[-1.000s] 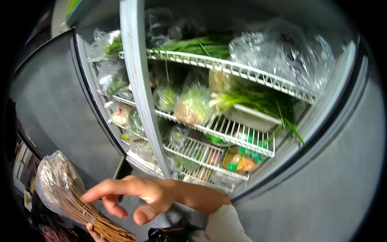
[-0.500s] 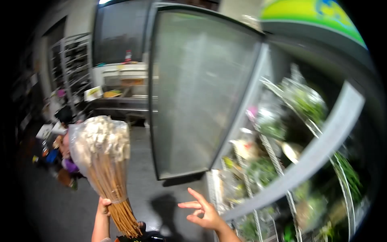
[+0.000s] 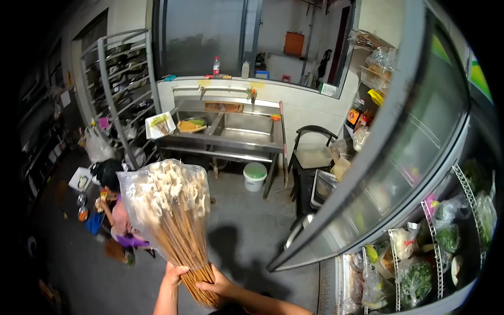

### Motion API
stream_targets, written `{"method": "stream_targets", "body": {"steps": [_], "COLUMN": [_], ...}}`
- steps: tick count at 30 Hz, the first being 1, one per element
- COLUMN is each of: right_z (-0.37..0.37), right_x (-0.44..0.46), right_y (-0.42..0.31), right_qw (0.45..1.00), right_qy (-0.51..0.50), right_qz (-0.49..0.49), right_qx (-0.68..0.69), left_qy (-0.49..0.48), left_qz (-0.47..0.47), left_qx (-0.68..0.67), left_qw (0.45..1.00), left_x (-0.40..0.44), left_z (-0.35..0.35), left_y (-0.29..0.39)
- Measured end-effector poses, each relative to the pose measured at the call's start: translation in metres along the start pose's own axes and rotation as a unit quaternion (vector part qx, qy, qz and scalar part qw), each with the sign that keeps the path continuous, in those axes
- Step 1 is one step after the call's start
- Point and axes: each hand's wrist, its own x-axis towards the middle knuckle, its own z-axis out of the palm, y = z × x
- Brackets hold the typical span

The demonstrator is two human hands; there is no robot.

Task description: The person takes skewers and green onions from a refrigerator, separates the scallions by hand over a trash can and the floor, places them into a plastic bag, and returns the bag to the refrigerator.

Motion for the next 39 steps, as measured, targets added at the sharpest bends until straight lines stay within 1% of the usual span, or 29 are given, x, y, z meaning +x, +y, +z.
{"method": "stream_targets", "body": {"steps": [2, 3, 4, 5, 6, 7, 8, 9, 10, 12, 13, 14, 18, 19, 20, 21, 23, 25, 26, 27, 28, 29, 30, 31, 33, 35, 37, 38, 39], "right_z": [-0.030, -0.046, -0.064, -0.080, -0.100, -0.117, -0.134, -0.156, -0.175, -0.208, -0.228, -0.245, -0.336, -0.363, -0.388, -0.410, -0.472, -0.527, -0.555, -0.581, -0.647, -0.679, -0.712, -0.715, -0.743, -0.806, -0.856, -0.897, -0.917], "right_x": [0.038, 0.057, 0.081, 0.101, 0.121, 0.141, 0.165, 0.189, 0.209, 0.246, 0.262, 0.278, 0.321, 0.329, 0.339, 0.348, 0.367, 0.382, 0.395, 0.405, 0.421, 0.437, 0.454, 0.467, 0.498, 0.537, 0.580, 0.600, 0.624], "right_y": [-0.014, -0.019, -0.027, -0.030, -0.033, -0.034, -0.039, -0.049, -0.058, -0.078, -0.089, -0.101, -0.144, -0.154, -0.164, -0.170, -0.174, -0.201, -0.220, -0.237, -0.225, -0.231, -0.239, -0.275, -0.329, -0.353, -0.374, -0.383, -0.393], "right_qw": [0.997, 0.997, 0.994, 0.988, 0.992, 0.993, 0.991, 0.986, 0.985, 0.981, 0.978, 0.973, 0.970, 0.969, 0.957, 0.942, 0.941, 0.910, 0.892, 0.870, 0.907, 0.911, 0.912, 0.897, 0.893, 0.898, 0.882, 0.898, 0.917], "right_qy": [0.067, 0.069, 0.082, 0.097, 0.091, 0.088, 0.083, 0.077, 0.082, 0.098, 0.111, 0.117, 0.147, 0.175, 0.224, 0.275, 0.305, 0.343, 0.344, 0.348, 0.343, 0.355, 0.368, 0.402, 0.396, 0.398, 0.428, 0.401, 0.369], "right_qz": [0.016, 0.009, -0.041, -0.083, -0.063, -0.066, -0.105, -0.148, -0.147, -0.165, -0.176, -0.197, -0.194, -0.172, -0.176, -0.178, -0.127, -0.162, -0.203, -0.243, -0.216, -0.197, -0.178, -0.174, -0.196, -0.180, -0.181, -0.167, -0.144], "right_qx": [-0.034, -0.036, -0.066, -0.092, -0.057, -0.053, -0.025, 0.000, -0.032, -0.017, -0.012, 0.028, 0.022, -0.029, -0.051, -0.067, -0.073, -0.165, -0.211, -0.251, -0.117, -0.069, -0.020, -0.063, -0.082, -0.063, -0.076, -0.062, -0.044], "left_qy": [-0.018, -0.005, 0.008, 0.005, 0.000, -0.004, -0.011, -0.015, -0.008, -0.015, -0.024, -0.041, -0.090, -0.107, -0.152, -0.156, -0.184, -0.190, -0.183, -0.167, -0.140, -0.114, -0.065, -0.036, 0.026, 0.110, 0.228, 0.287, 0.355], "left_qz": [0.008, 0.032, 0.059, 0.059, 0.030, 0.004, 0.039, 0.051, 0.067, 0.083, 0.077, 0.068, 0.054, 0.051, 0.042, 0.033, 0.049, 0.009, 0.015, 0.022, 0.000, -0.024, -0.066, -0.068, -0.072, -0.078, -0.049, -0.048, -0.053], "left_qx": [0.007, 0.000, -0.004, -0.001, 0.026, 0.054, 0.074, 0.079, 0.100, 0.122, 0.121, 0.123, 0.146, 0.161, 0.194, 0.191, 0.086, 0.048, 0.053, 0.046, 0.094, 0.145, 0.123, 0.173, 0.246, 0.286, 0.302, 0.309, 0.315], "left_qw": [1.000, 0.999, 0.998, 0.998, 0.999, 0.999, 0.996, 0.995, 0.993, 0.989, 0.989, 0.989, 0.984, 0.980, 0.968, 0.968, 0.978, 0.980, 0.982, 0.985, 0.986, 0.982, 0.988, 0.982, 0.966, 0.949, 0.924, 0.906, 0.879], "left_x": [0.056, 0.082, 0.112, 0.140, 0.166, 0.196, 0.225, 0.258, 0.286, 0.342, 0.373, 0.404, 0.519, 0.550, 0.584, 0.617, 0.671, 0.710, 0.728, 0.742, 0.754, 0.762, 0.767, 0.769, 0.770, 0.761, 0.742, 0.738, 0.723], "left_z": [0.000, 0.004, 0.006, 0.003, 0.000, 0.002, 0.009, 0.014, 0.016, 0.028, 0.036, 0.044, 0.067, 0.071, 0.066, 0.064, 0.057, 0.064, 0.054, 0.044, 0.032, 0.021, 0.011, -0.005, -0.035, -0.062, -0.066, -0.070, -0.070], "left_y": [-0.001, -0.004, -0.004, -0.004, 0.000, 0.004, 0.010, 0.013, 0.018, 0.028, 0.031, 0.034, 0.019, 0.010, 0.000, -0.016, -0.035, -0.033, -0.039, -0.048, -0.057, -0.062, -0.067, -0.079, -0.092, -0.097, -0.086, -0.085, -0.084]}}
